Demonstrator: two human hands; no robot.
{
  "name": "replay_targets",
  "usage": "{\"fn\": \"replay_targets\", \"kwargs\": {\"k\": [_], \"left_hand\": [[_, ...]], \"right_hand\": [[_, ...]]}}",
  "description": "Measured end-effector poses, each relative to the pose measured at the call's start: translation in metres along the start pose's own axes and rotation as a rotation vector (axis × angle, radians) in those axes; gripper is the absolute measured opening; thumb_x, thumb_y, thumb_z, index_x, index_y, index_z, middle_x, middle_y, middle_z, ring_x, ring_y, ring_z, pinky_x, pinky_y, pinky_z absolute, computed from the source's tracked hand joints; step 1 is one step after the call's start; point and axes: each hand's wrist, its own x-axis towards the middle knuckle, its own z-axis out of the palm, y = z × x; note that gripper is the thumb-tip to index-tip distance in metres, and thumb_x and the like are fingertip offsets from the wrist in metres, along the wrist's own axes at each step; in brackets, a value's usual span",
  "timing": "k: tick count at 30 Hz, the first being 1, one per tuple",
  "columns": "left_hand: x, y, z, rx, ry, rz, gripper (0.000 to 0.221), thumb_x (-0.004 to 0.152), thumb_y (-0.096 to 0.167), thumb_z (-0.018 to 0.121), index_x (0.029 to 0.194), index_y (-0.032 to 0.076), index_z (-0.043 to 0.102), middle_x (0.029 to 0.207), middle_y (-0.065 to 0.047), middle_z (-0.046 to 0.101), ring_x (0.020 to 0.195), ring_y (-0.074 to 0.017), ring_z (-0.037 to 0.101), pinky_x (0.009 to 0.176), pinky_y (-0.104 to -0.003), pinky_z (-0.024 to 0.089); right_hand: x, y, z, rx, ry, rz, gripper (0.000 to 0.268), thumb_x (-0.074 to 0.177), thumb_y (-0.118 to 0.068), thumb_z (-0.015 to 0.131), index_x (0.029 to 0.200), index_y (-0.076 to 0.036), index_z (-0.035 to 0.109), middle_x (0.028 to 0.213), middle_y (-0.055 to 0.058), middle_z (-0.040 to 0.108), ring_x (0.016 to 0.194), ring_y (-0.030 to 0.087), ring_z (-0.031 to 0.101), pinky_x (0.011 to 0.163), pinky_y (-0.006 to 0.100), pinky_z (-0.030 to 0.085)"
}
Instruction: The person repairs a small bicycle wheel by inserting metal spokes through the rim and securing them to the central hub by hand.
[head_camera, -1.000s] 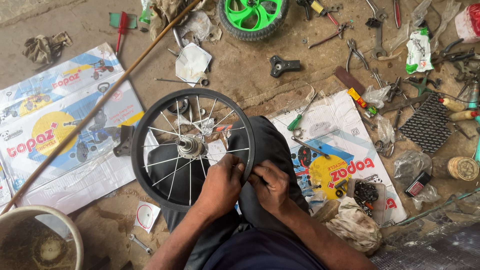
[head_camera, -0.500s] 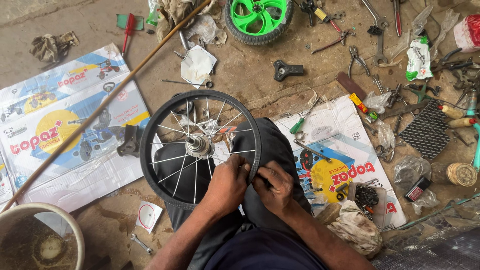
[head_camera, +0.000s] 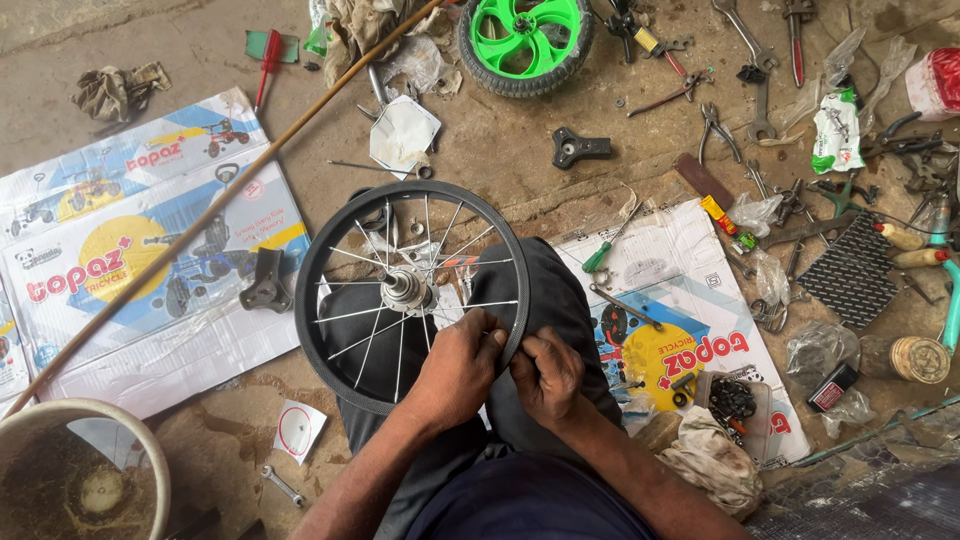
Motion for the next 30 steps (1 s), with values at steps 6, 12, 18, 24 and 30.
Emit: {"fn": "replay_targets", "kwargs": {"k": [6,12,18,24,30], "left_hand": [[0.003,-0.013,0.009,0.341,0.087,0.211,0.027,0.103,0.022,0.052,0.094,-0.002,0.060,0.076,-0.024,0.067,0.075,-0.0432,0.066,0.066,-0.050,0.051],[0.002,-0.014,0.005,0.142,0.037,0.148,0.029,0.101,0.024,0.053,0.089,-0.001,0.061,0.074,-0.022,0.069,0.073,-0.0394,0.071,0.066,-0.046,0.054],[0.012,-0.004,0.004,0.078,0.118,0.128,0.026,0.100,0.020,0.053,0.096,-0.004,0.062,0.078,-0.026,0.070,0.077,-0.0407,0.071,0.070,-0.047,0.054],[0.019,0.026,-0.002,-0.181,-0.014,-0.158,0.024,0.098,0.020,0.050,0.101,-0.003,0.057,0.074,-0.021,0.070,0.062,-0.0329,0.073,0.058,-0.044,0.057],[0.043,0.027,0.005,-0.060,-0.141,-0.138,0.027,0.096,0.018,0.053,0.095,-0.006,0.065,0.070,-0.019,0.071,0.064,-0.0261,0.073,0.061,-0.039,0.058]], "right_hand": [[0.007,-0.010,-0.004,0.009,0.012,-0.067,0.020,0.089,0.003,0.073,0.105,0.000,0.063,0.080,0.006,0.060,0.061,0.013,0.059,0.049,0.028,0.047],[0.011,-0.012,-0.012,0.018,-0.001,-0.070,0.023,0.083,0.005,0.076,0.101,-0.002,0.064,0.081,0.005,0.061,0.063,0.016,0.061,0.052,0.029,0.049],[0.013,-0.025,-0.012,-0.060,-0.011,-0.029,0.025,0.081,0.008,0.073,0.104,0.004,0.065,0.088,0.013,0.062,0.069,0.021,0.065,0.057,0.031,0.052],[0.017,-0.014,-0.026,0.177,-0.047,0.339,0.012,0.089,0.005,0.075,0.098,-0.001,0.068,0.079,0.006,0.061,0.065,0.013,0.060,0.057,0.028,0.047],[0.019,0.007,-0.046,0.369,-0.128,0.411,0.010,0.094,-0.008,0.074,0.096,-0.003,0.066,0.080,0.000,0.062,0.064,0.006,0.053,0.055,0.023,0.043]]}}
